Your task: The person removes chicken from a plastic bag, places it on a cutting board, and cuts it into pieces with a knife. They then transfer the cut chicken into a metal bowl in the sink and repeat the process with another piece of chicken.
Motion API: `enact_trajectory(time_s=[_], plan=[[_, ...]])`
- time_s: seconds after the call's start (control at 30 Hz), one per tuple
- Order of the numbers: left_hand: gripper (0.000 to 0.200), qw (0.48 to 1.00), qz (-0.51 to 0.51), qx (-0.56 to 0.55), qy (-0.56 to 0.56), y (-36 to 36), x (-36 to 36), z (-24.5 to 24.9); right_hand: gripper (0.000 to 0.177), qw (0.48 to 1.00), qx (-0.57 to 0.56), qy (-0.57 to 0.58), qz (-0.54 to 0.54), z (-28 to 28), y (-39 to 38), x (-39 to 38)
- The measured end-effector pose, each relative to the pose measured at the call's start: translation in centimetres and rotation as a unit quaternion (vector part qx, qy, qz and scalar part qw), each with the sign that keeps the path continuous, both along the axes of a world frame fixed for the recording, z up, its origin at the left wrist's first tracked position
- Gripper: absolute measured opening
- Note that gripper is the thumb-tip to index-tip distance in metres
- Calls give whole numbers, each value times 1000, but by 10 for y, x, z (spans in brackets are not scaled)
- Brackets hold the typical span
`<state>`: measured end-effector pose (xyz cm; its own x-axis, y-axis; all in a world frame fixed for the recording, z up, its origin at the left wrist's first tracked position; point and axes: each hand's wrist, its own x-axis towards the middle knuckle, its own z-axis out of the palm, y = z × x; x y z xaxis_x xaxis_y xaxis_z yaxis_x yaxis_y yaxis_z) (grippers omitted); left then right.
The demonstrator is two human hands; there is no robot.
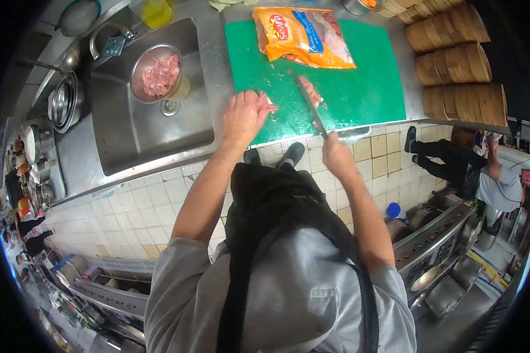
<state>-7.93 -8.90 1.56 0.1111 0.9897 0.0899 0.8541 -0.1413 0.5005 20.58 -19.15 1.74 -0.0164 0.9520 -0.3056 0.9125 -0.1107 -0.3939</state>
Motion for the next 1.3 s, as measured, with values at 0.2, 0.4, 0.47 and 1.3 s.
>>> enact_trajectory(time_s=[0.2,0.4,0.47,1.3], plan=[[36,973,6,-106,-207,18,-1,-4,17,999,30,-6,-9,2,33,25],[30,910,-34,-225,-348,39,14,28,22,996,58,69,-21,26,19,13],[34,933,-57,-202,-292,50,14,-6,21,993,54,107,-18,26,12,9],[19,982,-70,142,-106,14,16,-27,15,994,4,71,85,35,-21,-9]])
